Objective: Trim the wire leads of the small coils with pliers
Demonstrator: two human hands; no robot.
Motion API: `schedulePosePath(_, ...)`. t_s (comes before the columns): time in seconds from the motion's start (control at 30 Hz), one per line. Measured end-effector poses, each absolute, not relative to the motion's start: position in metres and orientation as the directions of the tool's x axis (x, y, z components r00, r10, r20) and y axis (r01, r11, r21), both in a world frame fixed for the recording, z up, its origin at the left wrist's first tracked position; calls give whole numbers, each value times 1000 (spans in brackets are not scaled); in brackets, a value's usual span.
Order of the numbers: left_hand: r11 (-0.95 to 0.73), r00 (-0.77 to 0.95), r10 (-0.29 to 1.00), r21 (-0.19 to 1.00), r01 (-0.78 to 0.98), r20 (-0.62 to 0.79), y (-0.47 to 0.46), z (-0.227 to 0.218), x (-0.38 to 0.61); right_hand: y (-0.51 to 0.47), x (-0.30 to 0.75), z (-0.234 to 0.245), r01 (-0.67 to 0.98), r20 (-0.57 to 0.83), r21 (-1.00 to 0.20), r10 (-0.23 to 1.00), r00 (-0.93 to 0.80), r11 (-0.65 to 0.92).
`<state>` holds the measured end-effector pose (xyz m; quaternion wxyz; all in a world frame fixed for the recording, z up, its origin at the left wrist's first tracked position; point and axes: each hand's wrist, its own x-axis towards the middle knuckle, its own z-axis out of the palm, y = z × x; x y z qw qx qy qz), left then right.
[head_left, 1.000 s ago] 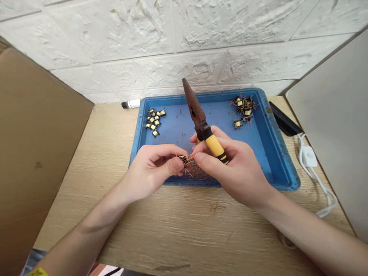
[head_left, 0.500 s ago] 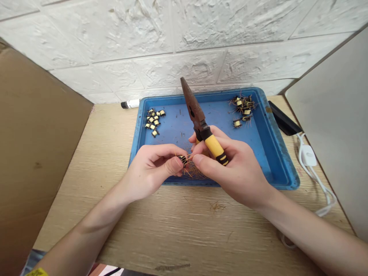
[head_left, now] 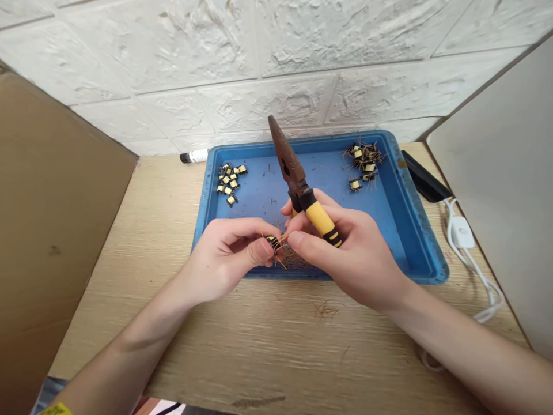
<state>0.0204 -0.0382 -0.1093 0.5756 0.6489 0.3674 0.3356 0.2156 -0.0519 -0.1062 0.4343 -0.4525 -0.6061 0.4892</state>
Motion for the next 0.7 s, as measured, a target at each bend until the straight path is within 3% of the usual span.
schedulePosePath(0.7,-79,501,864,996,38,50,-39,-112,19,-52,217,-107,36,69,-996,969,-238,79)
